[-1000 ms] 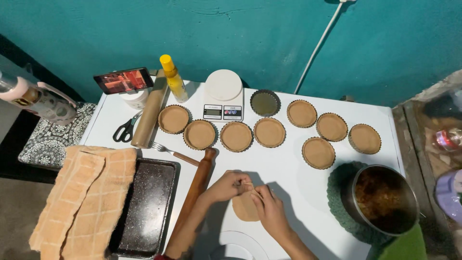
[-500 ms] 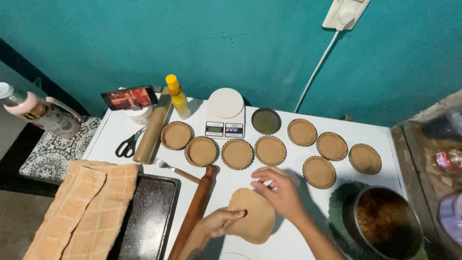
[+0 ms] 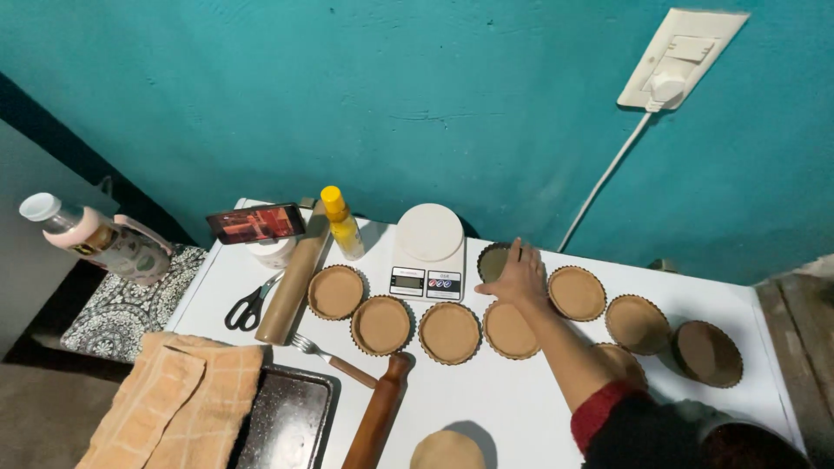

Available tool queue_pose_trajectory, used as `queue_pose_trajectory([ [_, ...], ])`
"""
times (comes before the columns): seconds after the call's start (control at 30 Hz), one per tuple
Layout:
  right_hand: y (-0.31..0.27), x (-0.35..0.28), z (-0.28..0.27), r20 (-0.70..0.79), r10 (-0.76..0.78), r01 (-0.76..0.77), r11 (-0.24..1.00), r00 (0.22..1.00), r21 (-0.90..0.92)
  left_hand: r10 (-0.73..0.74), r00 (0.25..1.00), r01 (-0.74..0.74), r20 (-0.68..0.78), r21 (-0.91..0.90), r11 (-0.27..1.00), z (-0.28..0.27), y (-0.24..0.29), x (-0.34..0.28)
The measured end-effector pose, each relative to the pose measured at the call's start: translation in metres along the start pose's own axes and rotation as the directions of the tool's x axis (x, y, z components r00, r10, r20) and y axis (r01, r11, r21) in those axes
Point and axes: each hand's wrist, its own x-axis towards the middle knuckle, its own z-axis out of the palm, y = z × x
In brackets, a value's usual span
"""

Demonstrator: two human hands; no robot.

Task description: Rolling out dough and lining tart molds with it.

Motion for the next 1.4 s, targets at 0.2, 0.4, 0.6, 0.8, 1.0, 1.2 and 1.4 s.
queue_pose_trajectory([
  [0.2,-0.018,-0.006,-0.021,-0.095,0.031,-0.027,0.998,0.995,0.05,0.058,0.994,-0.072,-0.093,-0.146,0.987,0.005,-0.015,-0.008],
  [0.4,-0.023,-0.14,-0.031,-0.424,-0.204,0.331,0.91,0.883,0.251,0.083,0.987,-0.115,-0.135,-0.255,0.96,0.017,-0.039,-0.017],
  [0.6,-0.005,-0.317,0.018,-0.017,-0.129,0.126,0.915,0.992,0.383,-0.034,0.968,-0.04,-0.247,-0.289,0.957,0.065,-0.023,-0.066],
  [0.8,0.005,-0.367,0.029,0.07,-0.187,0.16,0.945,0.98,0.286,-0.008,0.976,-0.03,-0.219,-0.167,0.986,0.122,-0.009,-0.117],
  [1.0,0.048,-0.366,0.036,-0.137,-0.39,0.411,0.815,0.911,0.408,-0.015,0.967,-0.011,-0.255,-0.1,0.995,0.163,-0.009,-0.14],
  [1.2,0.08,-0.386,0.077,0.484,-0.165,-0.502,-0.086,0.859,0.861,-0.116,0.993,0.105,-0.037,-0.217,0.97,0.177,-0.025,-0.154],
  [1.4,0.099,-0.404,0.115,0.26,-0.086,-0.243,0.171,0.962,0.955,-0.118,0.973,0.145,-0.196,0.129,0.981,0.198,-0.019,-0.17],
])
